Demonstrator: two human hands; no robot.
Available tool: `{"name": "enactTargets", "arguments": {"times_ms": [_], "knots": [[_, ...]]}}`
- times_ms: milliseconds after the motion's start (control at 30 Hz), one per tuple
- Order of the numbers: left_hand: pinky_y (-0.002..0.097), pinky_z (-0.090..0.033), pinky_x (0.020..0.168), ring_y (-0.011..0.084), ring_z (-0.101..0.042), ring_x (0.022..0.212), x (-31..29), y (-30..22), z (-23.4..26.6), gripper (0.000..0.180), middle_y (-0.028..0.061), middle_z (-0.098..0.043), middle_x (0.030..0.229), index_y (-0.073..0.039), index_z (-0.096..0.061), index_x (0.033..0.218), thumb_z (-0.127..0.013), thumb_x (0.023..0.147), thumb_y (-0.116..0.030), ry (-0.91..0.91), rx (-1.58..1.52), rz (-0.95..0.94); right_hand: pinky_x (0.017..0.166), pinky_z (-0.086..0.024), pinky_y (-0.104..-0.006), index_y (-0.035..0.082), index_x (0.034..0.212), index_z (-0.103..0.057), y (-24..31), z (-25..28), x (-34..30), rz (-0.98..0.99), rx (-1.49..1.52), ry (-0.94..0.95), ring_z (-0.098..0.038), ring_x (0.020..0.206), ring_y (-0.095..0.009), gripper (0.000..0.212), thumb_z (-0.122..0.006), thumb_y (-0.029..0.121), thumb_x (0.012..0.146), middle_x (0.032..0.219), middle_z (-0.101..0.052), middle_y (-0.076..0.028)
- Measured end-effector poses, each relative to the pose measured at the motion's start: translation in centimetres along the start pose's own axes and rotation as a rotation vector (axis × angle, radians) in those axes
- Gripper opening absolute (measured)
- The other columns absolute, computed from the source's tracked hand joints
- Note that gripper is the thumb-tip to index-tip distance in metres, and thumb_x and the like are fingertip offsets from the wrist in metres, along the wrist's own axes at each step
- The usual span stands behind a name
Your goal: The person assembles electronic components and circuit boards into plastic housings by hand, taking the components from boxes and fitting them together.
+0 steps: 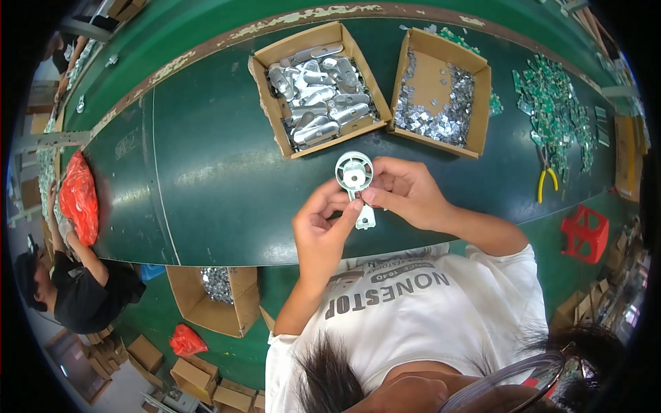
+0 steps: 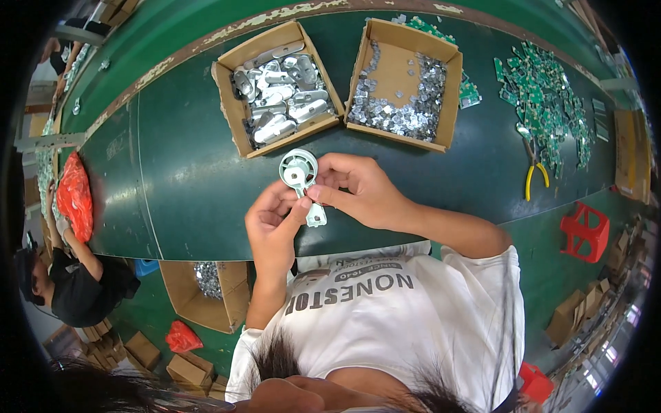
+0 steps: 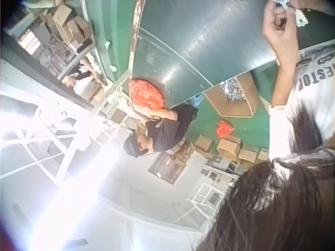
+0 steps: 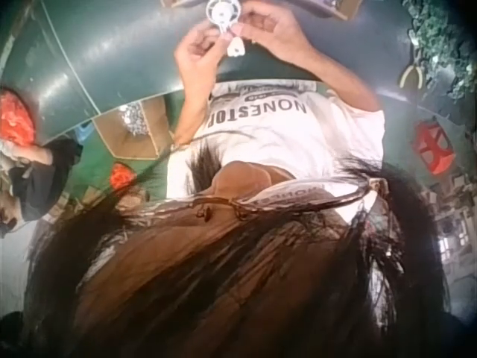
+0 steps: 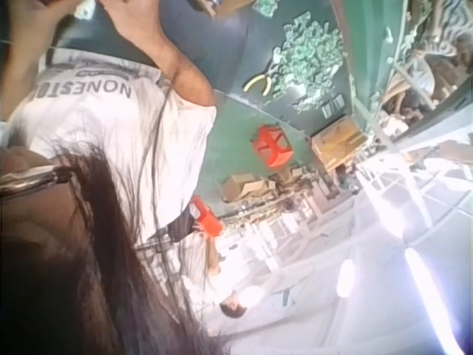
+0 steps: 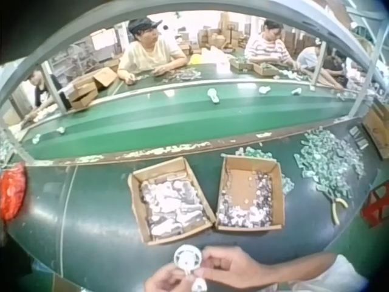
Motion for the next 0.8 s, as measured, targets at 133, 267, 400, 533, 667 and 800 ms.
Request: {"name": "enactTargets", "arguments": {"times_ms": [133, 267, 400, 533, 667, 800], "knots": [[0.0172, -0.047, 0.062, 0.0072, -0.057, 0.077, -0.1, -0.2, -0.3, 0.027, 0.006, -0.061, 0.082, 0.005, -0.052, 0.106, -0.061, 0.081, 0.005, 0.022, 0.067, -0.035, 0.066, -0.044, -0.0225, -0.001, 0.096, -0.053, -0.2, 0.0, -0.2, -0.034, -0.11, 0.04, -0.05, 0.076, -0.006, 0.015, -0.057, 0.011, 0.088, 0.083, -0.054, 0.0], [0.0171, -0.047, 0.062, 0.007, -0.057, 0.076, -0.3, -0.3, -0.5, 0.025, 0.0053, -0.061, 0.082, 0.004, -0.052, 0.105, -0.06, 0.081, 0.004, 0.007, 0.057, -0.047, 0.066, -0.044, -0.0222, 0.0, 0.097, -0.051, 0.4, -0.3, -0.4, 0.123, -0.178, 0.009, -0.049, 0.077, -0.005, 0.014, -0.055, 0.011, 0.089, 0.084, -0.053, 0.0], [0.0176, -0.047, 0.062, 0.0074, -0.057, 0.075, -0.2, 0.4, -0.5, 0.023, 0.0047, -0.061, 0.082, 0.003, -0.051, 0.103, -0.06, 0.082, 0.004, 0.047, -0.089, 0.015, 0.071, -0.044, -0.0233, 0.0, 0.101, -0.049, -0.2, -0.2, -0.3, 0.041, -0.067, 0.038, -0.05, 0.082, -0.006, 0.014, -0.053, 0.009, 0.09, 0.09, -0.052, -0.001], [0.0186, -0.047, 0.061, 0.0074, -0.057, 0.074, -0.1, 0.7, -0.4, 0.023, 0.0047, -0.061, 0.082, 0.002, -0.05, 0.103, -0.06, 0.082, 0.004, 0.036, -0.079, 0.001, 0.075, -0.043, -0.0247, 0.0, 0.103, -0.05, -0.6, -0.2, -0.1, 0.032, -0.058, 0.087, -0.051, 0.089, -0.008, 0.014, -0.051, 0.007, 0.091, 0.095, -0.051, -0.002], [0.0181, -0.047, 0.06, 0.007, -0.057, 0.073, 0.0, 0.3, -0.4, 0.023, 0.005, -0.061, 0.084, 0.002, -0.051, 0.104, -0.059, 0.083, 0.001, 0.023, -0.028, -0.038, 0.075, -0.043, -0.0246, 0.0, 0.102, -0.051, -0.5, 0.0, -0.1, 0.043, -0.103, 0.069, -0.051, 0.089, -0.008, 0.013, -0.052, 0.006, 0.09, 0.095, -0.049, -0.002], [0.0234, -0.053, 0.063, 0.0124, -0.061, 0.079, 0.2, 1.1, -0.2, 0.025, 0.0096, -0.062, 0.089, 0.005, -0.05, 0.111, -0.052, 0.089, -0.006, 0.03, -0.128, 0.069, 0.068, -0.043, -0.0221, -0.001, 0.099, -0.053, 0.3, 0.4, 0.2, 0.103, -0.133, 0.0, -0.048, 0.079, -0.005, 0.016, -0.056, 0.01, 0.089, 0.086, -0.047, 0.0]]}}
Point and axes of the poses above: each hand's wrist, its own x-axis towards the middle knuckle, its own z-axis out of the back of the hand, y = z × x, the point moved 8 cm from there along x, towards the middle knuckle
